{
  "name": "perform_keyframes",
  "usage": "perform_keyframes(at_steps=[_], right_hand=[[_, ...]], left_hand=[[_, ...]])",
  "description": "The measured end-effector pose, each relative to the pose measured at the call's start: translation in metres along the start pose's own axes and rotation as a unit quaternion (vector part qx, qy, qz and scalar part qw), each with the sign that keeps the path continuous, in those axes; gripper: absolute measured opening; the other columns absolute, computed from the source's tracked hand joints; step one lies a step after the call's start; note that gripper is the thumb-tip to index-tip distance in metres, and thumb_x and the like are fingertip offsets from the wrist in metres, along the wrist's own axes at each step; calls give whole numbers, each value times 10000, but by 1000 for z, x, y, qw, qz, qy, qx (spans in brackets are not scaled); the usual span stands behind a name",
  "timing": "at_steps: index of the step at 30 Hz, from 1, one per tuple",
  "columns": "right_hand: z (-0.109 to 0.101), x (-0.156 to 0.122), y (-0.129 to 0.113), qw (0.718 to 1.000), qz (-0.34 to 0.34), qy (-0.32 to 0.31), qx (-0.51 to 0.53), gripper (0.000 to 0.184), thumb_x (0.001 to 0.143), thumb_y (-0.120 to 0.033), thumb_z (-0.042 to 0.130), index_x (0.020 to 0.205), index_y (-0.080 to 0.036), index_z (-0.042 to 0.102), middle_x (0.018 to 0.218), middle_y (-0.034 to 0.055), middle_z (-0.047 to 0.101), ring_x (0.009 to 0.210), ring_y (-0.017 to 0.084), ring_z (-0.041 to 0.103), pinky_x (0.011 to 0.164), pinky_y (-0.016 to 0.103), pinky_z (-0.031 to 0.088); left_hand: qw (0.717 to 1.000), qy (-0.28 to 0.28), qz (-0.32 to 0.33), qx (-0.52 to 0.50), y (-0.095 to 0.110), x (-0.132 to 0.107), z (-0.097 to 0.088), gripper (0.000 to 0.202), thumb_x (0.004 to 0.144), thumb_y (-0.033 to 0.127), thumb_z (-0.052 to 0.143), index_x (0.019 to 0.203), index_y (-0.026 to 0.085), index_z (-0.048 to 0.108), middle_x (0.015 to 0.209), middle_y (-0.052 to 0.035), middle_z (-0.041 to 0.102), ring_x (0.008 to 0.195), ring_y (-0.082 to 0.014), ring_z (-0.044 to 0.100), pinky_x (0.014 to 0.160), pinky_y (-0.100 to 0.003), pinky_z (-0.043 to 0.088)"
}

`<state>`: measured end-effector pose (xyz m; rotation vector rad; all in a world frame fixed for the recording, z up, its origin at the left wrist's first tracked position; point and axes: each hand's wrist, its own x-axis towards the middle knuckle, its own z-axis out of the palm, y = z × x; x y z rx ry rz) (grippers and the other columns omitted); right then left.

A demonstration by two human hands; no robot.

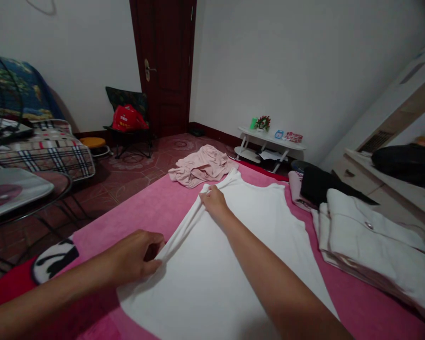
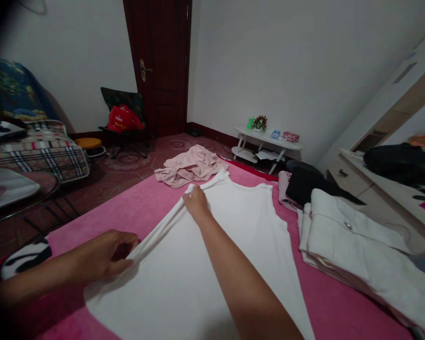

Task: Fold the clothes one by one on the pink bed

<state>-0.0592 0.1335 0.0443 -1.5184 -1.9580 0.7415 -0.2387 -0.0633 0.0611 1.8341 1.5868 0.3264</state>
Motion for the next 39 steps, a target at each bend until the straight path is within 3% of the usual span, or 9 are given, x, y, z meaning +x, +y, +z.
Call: perform_keyframes(at_steps=[5,9,13,16,25,28,34,37,39], right_hand=[[4,34,-14,999,43,6,-3,406,727,-463,675,908,-100,684,1008,201,691,1043,307,621,854,355,474],[9,47,-13,996,78,23,40,197,624,-216,721,790,-116,687,1034,205,688,1095,322,604,888,363,469],[5,46,2,983,111,22,146,73,616,-134,628,689,-138,629,720,98,695,761,241,687,648,309,544],[-11,37,16,960,125,30,249,17,656,-163,550,662,-159,565,565,10,618,533,156,624,492,253,520],[-68,5,85,893,136,170,393,108,577,-251,551,587,-208,452,459,-71,444,423,98,440,393,216,380],[-73,-3,106,888,133,203,392,135,539,-253,581,639,-191,516,485,-70,479,445,106,451,406,220,357],[-70,-13,120,901,77,225,362,466,544,-229,642,1005,-183,586,641,-70,576,556,119,523,524,218,399],[-68,-16,120,912,33,208,353,500,584,-275,671,1069,-169,609,701,-49,588,612,121,543,590,231,419],[-68,-17,119,915,14,202,348,496,599,-297,679,1069,-148,618,731,-31,589,644,126,552,626,241,430]], left_hand=[[992,26,26,-123,-2,-2,5,168,754,277,558,715,185,423,639,51,436,578,-92,391,506,-201,279],[971,-8,33,-235,16,-8,8,234,775,355,576,760,186,414,677,42,444,587,-92,385,505,-198,286],[959,-52,41,-275,44,-15,6,256,782,391,600,843,172,483,698,33,452,597,-93,387,511,-197,288],[963,-70,52,-254,64,-15,7,224,778,338,616,910,172,543,673,46,416,579,-87,355,498,-197,264],[952,-157,173,-195,124,5,34,177,727,167,606,897,202,640,625,63,445,527,-64,380,453,-163,275],[942,-181,209,-189,131,19,53,233,703,161,648,928,214,674,658,56,500,540,-65,437,468,-150,324],[872,-362,253,-211,131,54,90,461,673,128,677,1130,183,656,720,-2,638,610,-141,601,524,-204,458],[890,-302,241,-243,133,84,78,292,751,125,572,1022,147,681,739,-22,666,614,-136,615,577,-221,496],[940,-141,250,-185,132,115,62,222,795,122,508,925,127,688,775,-47,682,658,-146,624,653,-248,511]])
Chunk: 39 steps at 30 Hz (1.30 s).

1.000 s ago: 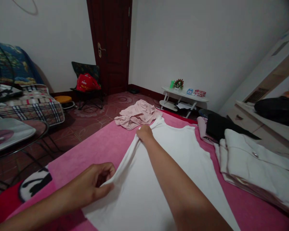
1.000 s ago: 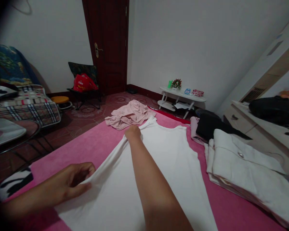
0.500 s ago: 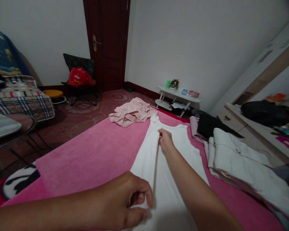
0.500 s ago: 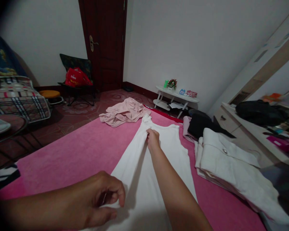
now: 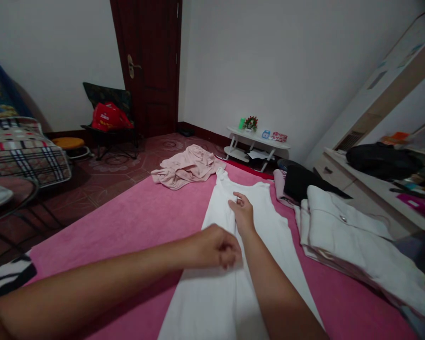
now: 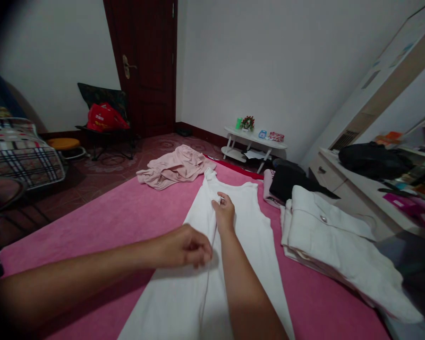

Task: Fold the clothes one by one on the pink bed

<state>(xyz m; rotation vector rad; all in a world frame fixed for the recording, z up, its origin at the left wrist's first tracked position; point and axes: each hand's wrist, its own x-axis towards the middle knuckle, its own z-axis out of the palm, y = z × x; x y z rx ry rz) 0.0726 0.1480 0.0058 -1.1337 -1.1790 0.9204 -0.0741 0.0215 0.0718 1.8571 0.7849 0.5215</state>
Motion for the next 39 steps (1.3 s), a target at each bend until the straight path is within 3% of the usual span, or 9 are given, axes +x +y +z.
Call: perform_keyframes(at_steps=[2,4,11,17,22,26,31,35,39], right_hand=[[0,0,0,1000,-5,-4,3,505,613,-305,670,1086,-138,608,750,-18,595,670,135,566,653,253,443],[0,0,1,1000,-1,-4,9,544,628,-308,647,1142,-143,576,765,-14,604,694,146,583,672,265,455],[-2,2,6,1000,13,8,-1,573,617,-289,623,1166,-161,519,835,-5,614,758,159,618,752,295,478],[-3,-13,-7,999,51,-17,9,595,576,-219,636,1158,-181,522,902,14,619,807,159,621,747,285,490],[-26,-58,-37,987,139,-75,15,799,571,-213,677,1325,-294,426,992,2,568,680,110,578,551,222,477],[-52,-110,-73,955,228,-189,-2,605,634,-278,707,1218,-266,550,852,-25,547,654,102,564,567,246,515],[-71,-175,-108,851,337,-398,-61,424,725,-382,703,1099,-195,631,607,-48,531,541,102,547,553,237,478],[-76,-215,-104,830,383,-402,-51,539,649,-458,762,1094,-201,601,640,-20,586,555,119,566,541,225,428],[-89,-226,-97,836,342,-421,-83,593,648,-547,731,1120,-209,609,688,5,612,590,128,560,547,227,403]], left_hand=[[973,162,28,164,-13,25,-27,244,798,94,481,928,124,686,895,-82,696,819,-183,637,800,-291,500],[934,227,44,271,-32,50,-48,336,795,50,439,1046,121,652,1079,-115,669,1019,-205,605,929,-311,454],[909,186,20,373,-82,90,-45,428,902,172,409,1321,97,455,1379,-169,484,1282,-241,445,1087,-412,328],[881,169,-11,442,-85,83,-37,468,974,264,295,1412,111,350,1491,-152,363,1391,-224,305,1126,-441,270],[862,178,1,475,-83,80,-36,489,969,279,308,1426,116,363,1513,-179,305,1375,-273,321,1101,-454,283],[856,160,-6,492,-80,78,-33,521,965,321,319,1455,147,334,1547,-182,220,1395,-304,280,1105,-469,245],[869,125,-32,477,-73,79,-31,594,946,507,319,1491,278,267,1573,-134,169,1421,-364,190,1104,-558,167],[875,96,-49,471,-68,84,-26,630,906,571,353,1478,317,287,1577,-142,141,1417,-432,122,1043,-669,147],[858,138,-54,492,-61,89,-7,609,880,433,435,1438,198,368,1551,-214,176,1396,-462,161,1014,-695,169]])
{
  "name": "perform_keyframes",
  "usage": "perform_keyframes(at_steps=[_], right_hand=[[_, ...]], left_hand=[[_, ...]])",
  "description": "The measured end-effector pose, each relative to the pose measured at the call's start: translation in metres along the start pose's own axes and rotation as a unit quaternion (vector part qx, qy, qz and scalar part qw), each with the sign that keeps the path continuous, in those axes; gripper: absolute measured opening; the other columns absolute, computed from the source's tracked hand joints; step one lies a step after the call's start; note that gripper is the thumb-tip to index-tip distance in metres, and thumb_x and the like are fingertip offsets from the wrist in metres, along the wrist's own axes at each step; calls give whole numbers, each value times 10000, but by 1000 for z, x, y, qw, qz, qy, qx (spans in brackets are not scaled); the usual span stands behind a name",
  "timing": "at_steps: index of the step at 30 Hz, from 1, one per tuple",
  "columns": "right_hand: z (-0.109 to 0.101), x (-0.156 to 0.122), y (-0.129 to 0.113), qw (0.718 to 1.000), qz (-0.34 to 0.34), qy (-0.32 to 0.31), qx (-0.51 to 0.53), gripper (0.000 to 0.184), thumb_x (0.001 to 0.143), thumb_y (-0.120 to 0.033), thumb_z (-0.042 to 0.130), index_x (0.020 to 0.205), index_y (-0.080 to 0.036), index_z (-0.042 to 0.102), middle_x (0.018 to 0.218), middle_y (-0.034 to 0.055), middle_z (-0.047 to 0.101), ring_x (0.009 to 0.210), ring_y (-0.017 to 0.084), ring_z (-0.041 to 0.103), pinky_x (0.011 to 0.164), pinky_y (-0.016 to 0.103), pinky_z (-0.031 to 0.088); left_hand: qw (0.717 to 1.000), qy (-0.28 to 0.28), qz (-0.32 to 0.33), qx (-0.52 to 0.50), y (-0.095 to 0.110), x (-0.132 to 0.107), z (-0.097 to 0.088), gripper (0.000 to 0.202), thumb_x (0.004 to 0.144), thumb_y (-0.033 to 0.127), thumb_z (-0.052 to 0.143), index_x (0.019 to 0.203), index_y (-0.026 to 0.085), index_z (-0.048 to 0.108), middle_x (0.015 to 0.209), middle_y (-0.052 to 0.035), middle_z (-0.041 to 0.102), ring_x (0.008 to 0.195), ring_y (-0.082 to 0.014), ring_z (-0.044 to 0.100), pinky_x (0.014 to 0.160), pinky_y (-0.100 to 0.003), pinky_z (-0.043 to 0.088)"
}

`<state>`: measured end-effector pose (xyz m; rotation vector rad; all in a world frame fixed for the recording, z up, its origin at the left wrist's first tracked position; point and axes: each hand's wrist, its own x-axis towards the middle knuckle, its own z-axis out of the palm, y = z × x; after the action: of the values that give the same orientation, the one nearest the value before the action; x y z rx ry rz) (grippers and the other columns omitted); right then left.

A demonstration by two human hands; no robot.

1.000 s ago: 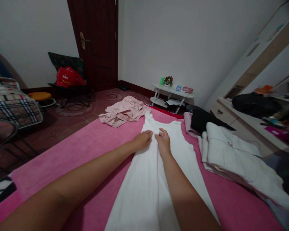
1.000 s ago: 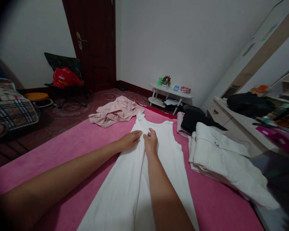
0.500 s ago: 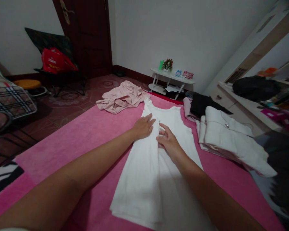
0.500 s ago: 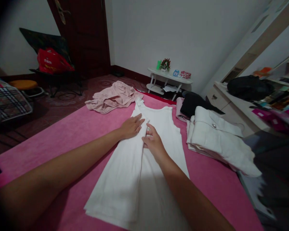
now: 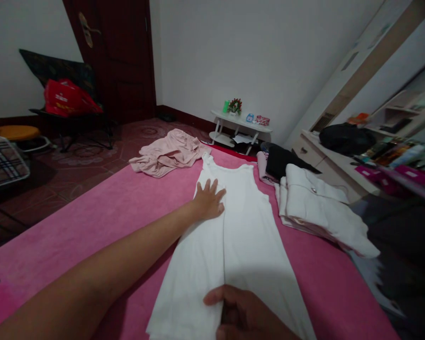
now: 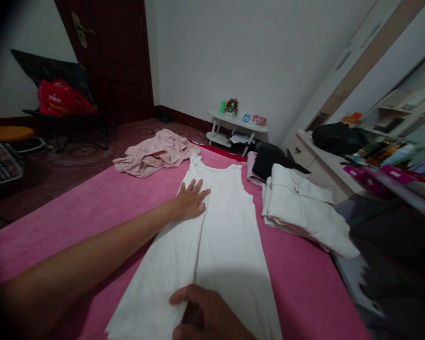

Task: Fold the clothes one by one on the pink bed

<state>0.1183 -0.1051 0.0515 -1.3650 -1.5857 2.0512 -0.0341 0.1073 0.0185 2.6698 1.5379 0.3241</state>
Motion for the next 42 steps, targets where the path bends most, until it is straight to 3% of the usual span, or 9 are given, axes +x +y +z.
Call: perform_keyframes(at_steps=[4,8,10,17,22,26,29,35,42], right_hand=[[-33,-24,5,963,-32,156,-220,411,735,-462,642,1082,-243,654,905,82,682,715,192,624,651,298,479],[-70,-57,21,774,-22,502,-385,475,799,-487,516,1198,-234,566,1239,135,602,1083,300,599,874,431,486],[-81,-70,33,750,36,535,-387,533,767,-503,546,1217,-217,536,1193,135,635,1058,310,623,823,420,507],[-93,-73,49,859,32,447,-247,234,720,-436,593,650,-214,561,609,6,630,604,190,600,572,259,438],[-71,-58,11,915,-72,396,-39,323,804,-528,524,783,-207,549,673,3,617,612,168,583,539,243,429],[-45,-39,-15,940,-120,287,-137,345,709,-435,682,970,-215,635,986,64,689,882,212,629,774,281,472],[-53,-15,-24,946,-125,220,-204,279,627,-353,748,859,-206,697,900,46,692,760,177,613,686,252,455],[-104,15,-44,893,-171,369,-190,249,835,-388,528,748,-162,587,611,-21,521,567,109,476,522,212,340],[-20,14,-1,887,-69,146,-433,454,721,-269,671,1166,-322,601,717,-39,703,489,135,583,421,213,287]], left_hand=[[997,71,31,15,16,-5,4,459,845,246,464,1263,61,506,1480,-272,304,1365,-372,307,1084,-542,233],[995,78,69,-1,16,-8,7,420,907,273,427,1284,105,502,1465,-246,345,1369,-338,326,1090,-483,265],[993,84,80,-8,14,-8,10,495,936,403,415,1356,145,458,1493,-233,309,1390,-366,275,1094,-512,242],[993,84,81,-33,13,-9,15,596,912,536,439,1403,198,427,1520,-194,282,1411,-376,218,1108,-523,213],[984,98,101,-113,15,-7,1,407,941,427,443,1234,177,577,1418,-159,451,1322,-299,399,1088,-448,297],[961,123,100,-226,17,-5,-9,327,961,346,425,1146,171,630,1156,-94,647,1108,-209,562,980,-322,409],[949,111,108,-276,22,-8,-14,311,959,337,426,1081,182,667,1061,-64,687,1015,-197,598,906,-297,438],[944,112,111,-291,41,-16,-20,314,898,309,510,1157,193,644,996,-54,698,928,-199,628,837,-299,454],[970,83,155,-170,73,21,-23,436,835,302,558,1262,212,550,1098,-85,631,1012,-249,588,856,-352,477]])
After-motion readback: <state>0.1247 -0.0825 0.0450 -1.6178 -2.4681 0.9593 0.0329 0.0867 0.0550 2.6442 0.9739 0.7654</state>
